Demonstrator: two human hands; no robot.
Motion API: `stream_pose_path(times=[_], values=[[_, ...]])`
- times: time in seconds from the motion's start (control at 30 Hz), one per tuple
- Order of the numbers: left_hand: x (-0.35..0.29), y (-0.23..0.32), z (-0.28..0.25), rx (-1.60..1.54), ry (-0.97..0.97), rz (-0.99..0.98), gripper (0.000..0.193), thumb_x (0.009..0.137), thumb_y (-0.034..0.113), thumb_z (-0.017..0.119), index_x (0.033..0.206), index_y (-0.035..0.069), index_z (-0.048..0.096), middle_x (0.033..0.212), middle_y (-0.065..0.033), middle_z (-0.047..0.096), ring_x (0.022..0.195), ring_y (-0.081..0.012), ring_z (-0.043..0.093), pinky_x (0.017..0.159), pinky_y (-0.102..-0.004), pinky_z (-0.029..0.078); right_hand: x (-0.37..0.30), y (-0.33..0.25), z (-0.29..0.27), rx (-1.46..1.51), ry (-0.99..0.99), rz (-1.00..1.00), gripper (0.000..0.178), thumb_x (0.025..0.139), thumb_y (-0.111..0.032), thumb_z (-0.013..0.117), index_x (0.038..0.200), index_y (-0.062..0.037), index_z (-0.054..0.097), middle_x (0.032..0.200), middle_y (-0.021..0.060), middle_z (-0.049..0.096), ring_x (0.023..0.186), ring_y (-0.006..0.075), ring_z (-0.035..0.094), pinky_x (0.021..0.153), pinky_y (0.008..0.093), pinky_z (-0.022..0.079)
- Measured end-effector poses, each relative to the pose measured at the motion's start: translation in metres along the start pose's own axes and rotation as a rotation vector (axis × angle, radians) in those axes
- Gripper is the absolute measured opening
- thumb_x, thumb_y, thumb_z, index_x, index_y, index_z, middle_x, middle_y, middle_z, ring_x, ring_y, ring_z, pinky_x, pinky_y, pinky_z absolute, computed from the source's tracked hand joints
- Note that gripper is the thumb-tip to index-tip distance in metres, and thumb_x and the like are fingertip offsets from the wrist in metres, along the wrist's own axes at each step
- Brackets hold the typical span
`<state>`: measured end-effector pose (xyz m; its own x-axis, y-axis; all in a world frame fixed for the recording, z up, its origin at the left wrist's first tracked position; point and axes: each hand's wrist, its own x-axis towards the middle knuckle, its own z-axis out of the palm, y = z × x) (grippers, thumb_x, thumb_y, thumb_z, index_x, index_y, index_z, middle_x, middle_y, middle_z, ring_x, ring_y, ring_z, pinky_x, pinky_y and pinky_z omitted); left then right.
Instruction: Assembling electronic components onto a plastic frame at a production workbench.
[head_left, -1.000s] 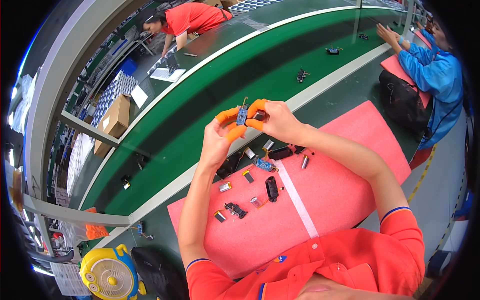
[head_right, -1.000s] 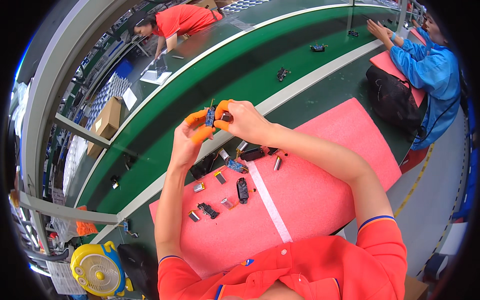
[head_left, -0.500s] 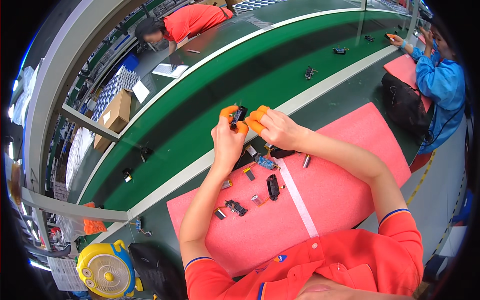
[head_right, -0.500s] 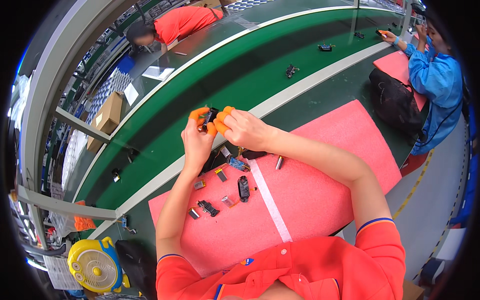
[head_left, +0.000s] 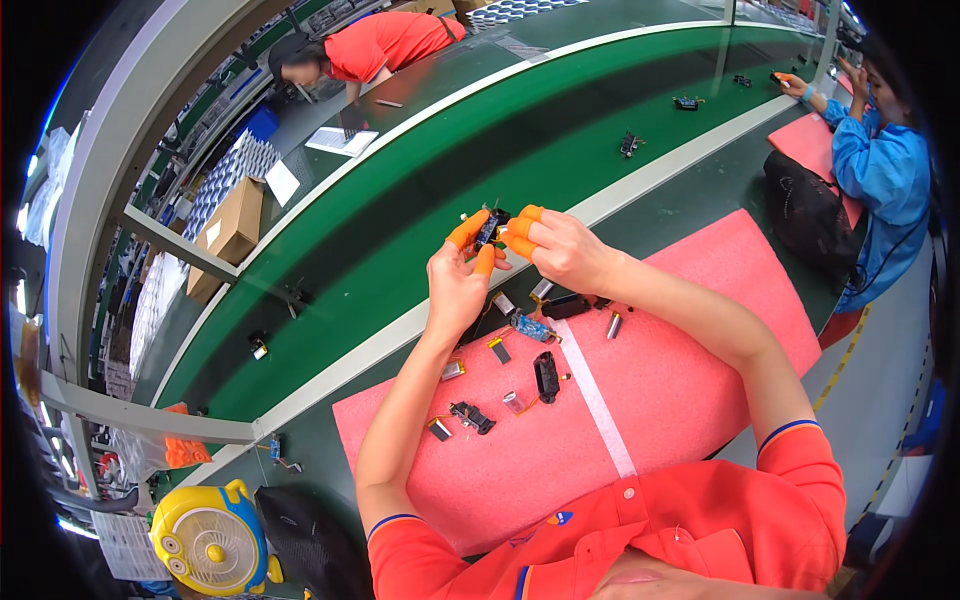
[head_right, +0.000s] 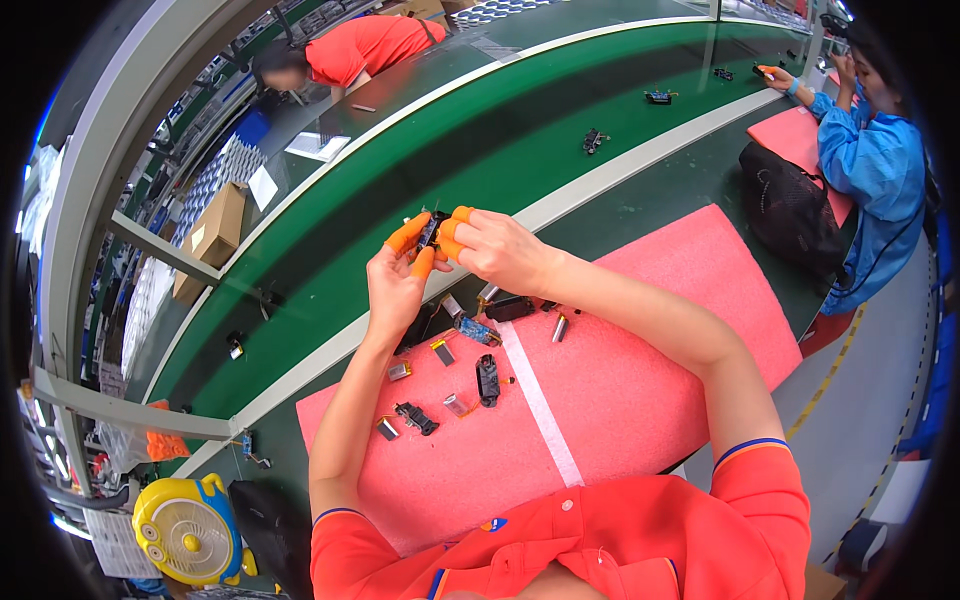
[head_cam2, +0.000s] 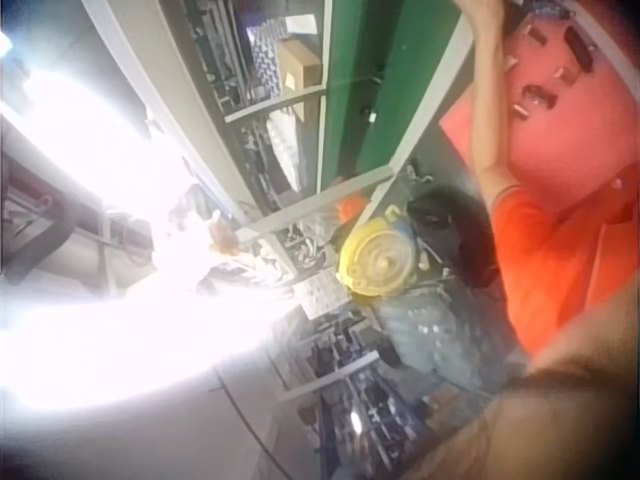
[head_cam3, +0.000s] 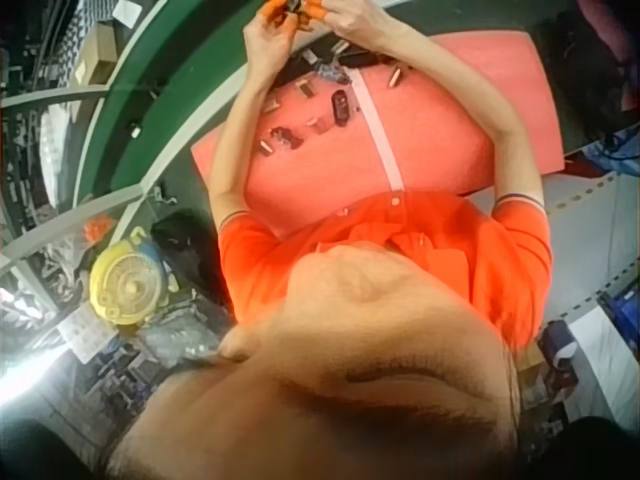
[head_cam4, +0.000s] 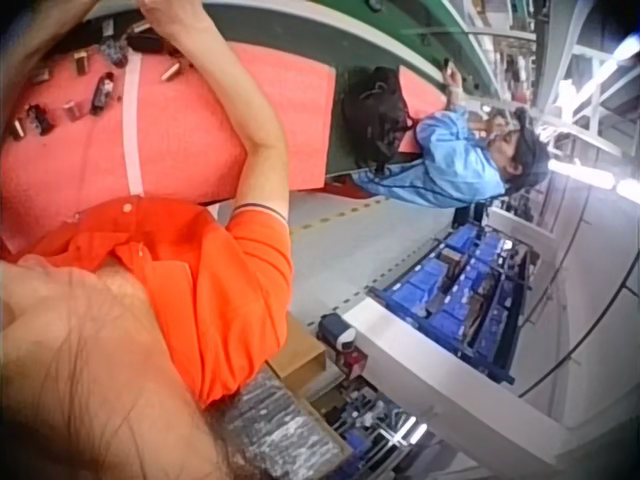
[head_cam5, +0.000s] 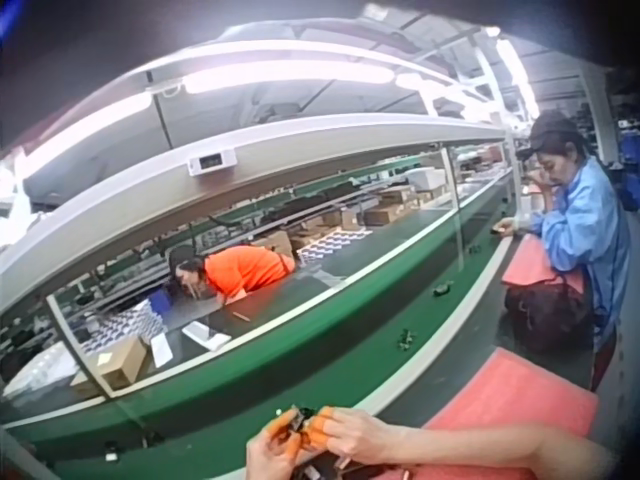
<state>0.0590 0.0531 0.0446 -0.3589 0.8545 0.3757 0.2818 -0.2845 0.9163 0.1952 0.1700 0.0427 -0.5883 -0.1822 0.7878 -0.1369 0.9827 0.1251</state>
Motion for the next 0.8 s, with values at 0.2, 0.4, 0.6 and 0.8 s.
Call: stream_pose_path(times=[0.2,0.4,0.6,0.8], values=[[-0.003,0.006,0.005,0.058,0.006,0.056,0.042,0.081,-0.012,0.051,0.122,-0.005,0.047,0.104,-0.0131,0.057,0.085,-0.0172,0.062,0.072,-0.0280,0.054,0.001,-0.002,-0.001,0.037,-0.003,-0.049,0.022,0.059,-0.003,0.059,0.081,0.0010,0.059,0.087,0.0089,0.056,0.077,0.0241,0.055,0.067,0.0329,0.049],[0.006,0.009,0.030,-0.048,-0.051,0.077,0.044,0.077,-0.007,0.061,0.120,-0.004,0.050,0.109,-0.0120,0.056,0.100,-0.0175,0.056,0.079,-0.0278,0.051,-0.014,0.016,-0.026,0.088,0.004,-0.035,0.012,0.064,-0.004,0.064,0.075,-0.0017,0.059,0.082,0.0077,0.053,0.074,0.0238,0.053,0.067,0.0322,0.047],[0.022,0.034,0.093,-0.075,0.003,-0.134,0.036,0.077,-0.005,0.063,0.111,-0.002,0.052,0.103,-0.0101,0.056,0.092,-0.0155,0.055,0.071,-0.0259,0.048,-0.025,0.033,-0.078,0.301,0.241,0.485,0.037,0.067,-0.002,0.067,0.103,-0.0031,0.058,0.096,0.0123,0.054,0.088,0.0299,0.054,0.078,0.0338,0.048],[0.019,0.061,0.171,-0.049,0.018,-0.084,0.031,0.078,-0.005,0.060,0.106,-0.001,0.049,0.095,-0.0092,0.057,0.078,-0.0141,0.055,0.059,-0.0258,0.046,-0.072,0.042,-0.137,0.481,0.156,0.410,0.036,0.066,-0.005,0.068,0.098,0.0002,0.053,0.090,0.0165,0.054,0.091,0.0336,0.053,0.080,0.0383,0.045]])
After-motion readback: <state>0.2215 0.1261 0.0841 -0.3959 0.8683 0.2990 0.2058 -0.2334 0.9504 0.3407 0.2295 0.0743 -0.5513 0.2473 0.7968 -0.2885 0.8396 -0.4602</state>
